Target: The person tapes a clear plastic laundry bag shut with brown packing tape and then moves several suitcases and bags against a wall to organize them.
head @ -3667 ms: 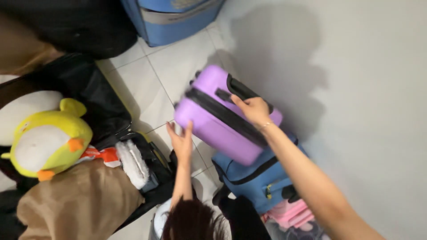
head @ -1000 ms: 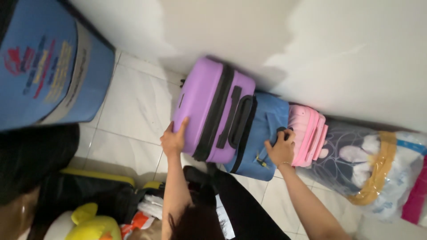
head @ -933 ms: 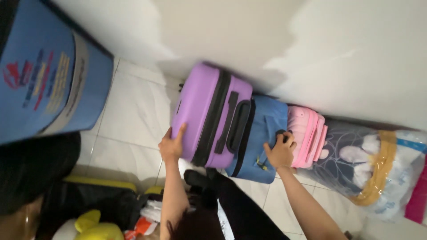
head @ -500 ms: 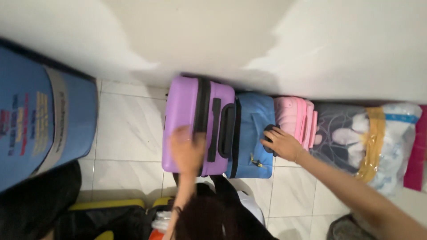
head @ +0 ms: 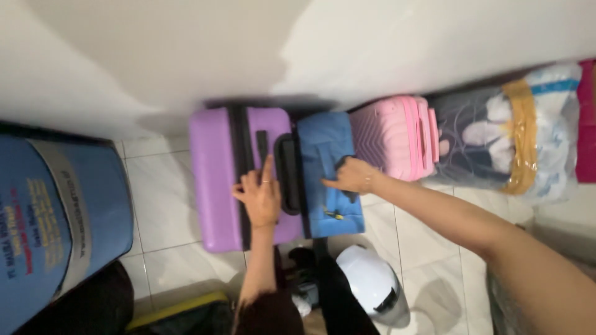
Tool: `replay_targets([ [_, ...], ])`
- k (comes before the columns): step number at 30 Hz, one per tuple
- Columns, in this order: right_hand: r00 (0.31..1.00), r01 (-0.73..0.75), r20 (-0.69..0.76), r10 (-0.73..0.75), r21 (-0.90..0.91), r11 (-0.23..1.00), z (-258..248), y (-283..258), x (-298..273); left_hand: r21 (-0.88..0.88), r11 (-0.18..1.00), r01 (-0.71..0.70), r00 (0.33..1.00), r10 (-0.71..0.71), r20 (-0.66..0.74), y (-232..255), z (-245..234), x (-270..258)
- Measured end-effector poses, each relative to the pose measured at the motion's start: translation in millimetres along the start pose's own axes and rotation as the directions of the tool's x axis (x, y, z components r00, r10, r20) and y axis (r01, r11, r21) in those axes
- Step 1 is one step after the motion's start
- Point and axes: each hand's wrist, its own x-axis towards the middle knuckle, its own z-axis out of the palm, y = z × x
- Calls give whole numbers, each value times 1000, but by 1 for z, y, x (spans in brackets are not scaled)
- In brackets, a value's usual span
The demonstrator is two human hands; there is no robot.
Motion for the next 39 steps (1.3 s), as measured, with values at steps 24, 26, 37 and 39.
replay_targets([
  [24, 870, -440, 102, 482, 603, 666, -5, -157, -23, 34, 998, -51, 997, 49, 54, -81, -63, 4],
  [26, 843, -475, 133, 521, 639, 605, 7, -165, -24, 39, 997, -66, 997, 64, 42, -87, -67, 5],
  [37, 559, -660, 353, 750, 737, 146, 35, -157, -53, 69, 995, -68, 997, 65, 43, -89, -53, 5],
  [39, 462, -624, 413, 785, 780, -43, 46, -158, -64, 69, 995, -73, 996, 70, 52, -86, -56, 0],
])
